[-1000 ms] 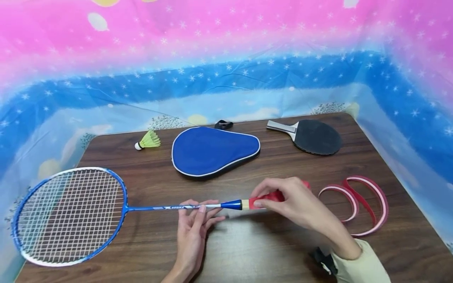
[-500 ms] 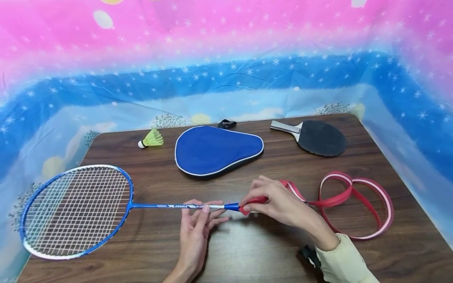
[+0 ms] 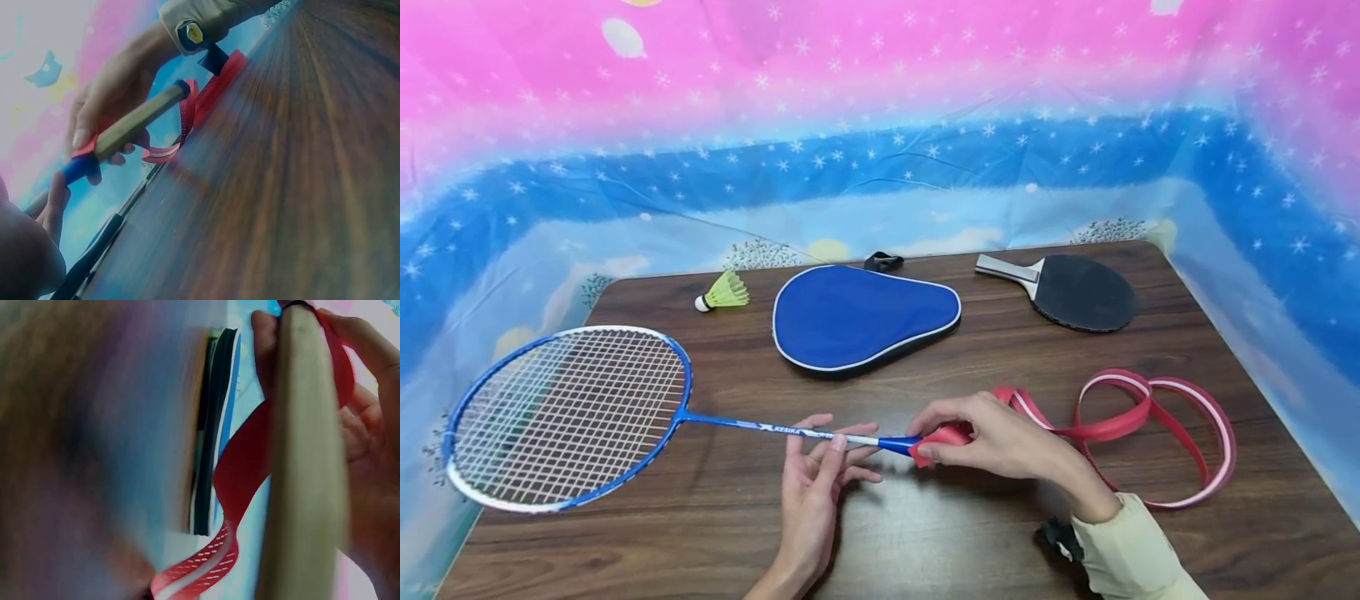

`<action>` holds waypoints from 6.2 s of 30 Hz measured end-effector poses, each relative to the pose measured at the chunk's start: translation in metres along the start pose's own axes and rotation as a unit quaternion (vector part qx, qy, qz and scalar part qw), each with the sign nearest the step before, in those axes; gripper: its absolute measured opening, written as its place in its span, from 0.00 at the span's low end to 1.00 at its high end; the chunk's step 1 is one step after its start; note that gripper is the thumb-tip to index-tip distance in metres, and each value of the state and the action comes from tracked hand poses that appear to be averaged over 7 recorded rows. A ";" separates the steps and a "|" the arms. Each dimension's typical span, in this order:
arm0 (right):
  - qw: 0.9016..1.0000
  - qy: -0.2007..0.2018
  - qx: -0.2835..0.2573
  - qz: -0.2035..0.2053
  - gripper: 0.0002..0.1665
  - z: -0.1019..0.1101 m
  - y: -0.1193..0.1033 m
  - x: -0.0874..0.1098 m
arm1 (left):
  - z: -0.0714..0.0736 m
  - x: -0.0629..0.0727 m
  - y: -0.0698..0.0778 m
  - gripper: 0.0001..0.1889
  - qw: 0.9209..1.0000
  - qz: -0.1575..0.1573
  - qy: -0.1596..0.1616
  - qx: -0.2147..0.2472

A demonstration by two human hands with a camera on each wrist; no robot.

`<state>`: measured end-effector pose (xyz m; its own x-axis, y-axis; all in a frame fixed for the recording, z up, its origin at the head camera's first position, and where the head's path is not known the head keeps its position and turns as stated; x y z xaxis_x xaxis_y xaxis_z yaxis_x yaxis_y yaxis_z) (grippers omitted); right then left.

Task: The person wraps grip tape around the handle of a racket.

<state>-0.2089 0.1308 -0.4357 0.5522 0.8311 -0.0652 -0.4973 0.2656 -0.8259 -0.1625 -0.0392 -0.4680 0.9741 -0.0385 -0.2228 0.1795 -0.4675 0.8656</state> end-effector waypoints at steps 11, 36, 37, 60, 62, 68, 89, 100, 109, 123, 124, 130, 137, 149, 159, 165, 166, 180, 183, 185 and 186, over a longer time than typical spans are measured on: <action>0.989 0.045 -0.144 -0.004 0.13 -0.015 0.007 0.005 | -0.003 0.002 0.004 0.17 0.999 -0.013 0.021 -0.029; 0.988 0.097 -0.116 -0.012 0.13 -0.025 0.002 -0.010 | -0.019 0.014 -0.022 0.23 0.999 0.049 -0.017 0.010; 0.988 0.099 -0.116 -0.017 0.13 -0.025 0.003 -0.010 | -0.019 0.014 -0.021 0.23 0.999 0.049 -0.017 0.009; 0.981 0.180 -0.033 -0.073 0.11 -0.018 0.014 0.002 | -0.021 0.012 -0.015 0.23 0.999 0.033 -0.036 -0.017; 0.983 0.168 -0.041 -0.066 0.10 -0.019 0.010 0.002 | -0.023 0.012 -0.014 0.22 0.998 0.038 -0.043 -0.020; 0.985 0.148 -0.083 -0.022 0.06 -0.015 -0.022 0.001 | -0.025 0.011 -0.012 0.19 0.998 0.028 -0.058 -0.025; 0.973 0.181 -0.146 -0.008 0.09 -0.020 -0.022 -0.002 | -0.020 0.009 -0.011 0.25 0.998 0.023 -0.050 -0.040; 0.965 0.222 -0.137 0.035 0.07 -0.017 -0.027 0.002 | -0.026 0.012 -0.003 0.20 0.997 -0.033 -0.065 -0.037; 0.961 0.238 -0.128 0.061 0.08 -0.014 -0.033 0.003 | -0.017 0.011 -0.006 0.22 0.995 -0.012 -0.018 -0.095; 0.960 0.249 -0.102 0.077 0.12 -0.012 -0.040 0.003 | -0.002 0.014 -0.009 0.14 0.994 0.025 0.054 -0.096; 0.960 0.250 -0.099 0.077 0.13 -0.011 -0.039 0.003 | -0.003 0.014 -0.009 0.14 0.994 0.024 0.051 -0.095; 0.958 0.256 -0.078 0.104 0.15 -0.011 -0.040 0.004 | -0.004 0.014 -0.010 0.14 0.993 0.046 0.044 -0.099; 0.955 0.261 -0.014 0.139 0.19 -0.011 -0.056 0.006 | -0.007 0.013 -0.008 0.13 0.995 0.033 0.045 -0.079; 0.955 0.257 0.025 0.149 0.19 -0.014 -0.060 0.004 | -0.001 0.015 -0.012 0.17 0.993 0.047 0.069 -0.077; 0.958 0.252 0.021 0.138 0.17 -0.017 -0.051 0.003 | -0.001 0.015 -0.012 0.18 0.990 0.061 0.077 -0.104; 0.966 0.244 0.002 0.090 0.15 -0.023 -0.020 0.002 | -0.002 0.014 -0.009 0.17 0.985 0.061 0.076 -0.141; 0.966 0.243 -0.002 0.087 0.14 -0.023 -0.018 0.002 | -0.002 0.014 -0.008 0.17 0.985 0.061 0.076 -0.144; 0.966 0.241 -0.043 0.083 0.14 -0.004 -0.049 0.006 | -0.006 0.015 -0.010 0.15 0.989 0.063 0.060 -0.118; 0.964 0.255 -0.033 0.062 0.12 -0.002 -0.045 0.007 | -0.009 0.015 -0.011 0.14 0.991 0.061 0.049 -0.108; 0.964 0.260 -0.026 0.043 0.11 -0.003 -0.038 0.008 | -0.010 0.015 -0.012 0.14 0.992 0.061 0.042 -0.105; 0.965 0.260 -0.025 0.032 0.11 -0.004 -0.032 0.008 | -0.011 0.015 -0.012 0.14 0.992 0.061 0.039 -0.104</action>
<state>-0.1854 0.1269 -0.4119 0.7891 0.4835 -0.3788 -0.5162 0.1880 -0.8356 -0.1487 -0.0248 -0.4766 0.9964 -0.0116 -0.0835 0.0773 -0.2707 0.9596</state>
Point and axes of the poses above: each hand's wrist, its own x-axis away from the middle knuckle, its own z-axis out of the back of the hand, y = z × x, the point moved 10 cm from there along -x, towards the middle knuckle, and after that the axes turned 7 degrees about -y, right-handed, at the moved point
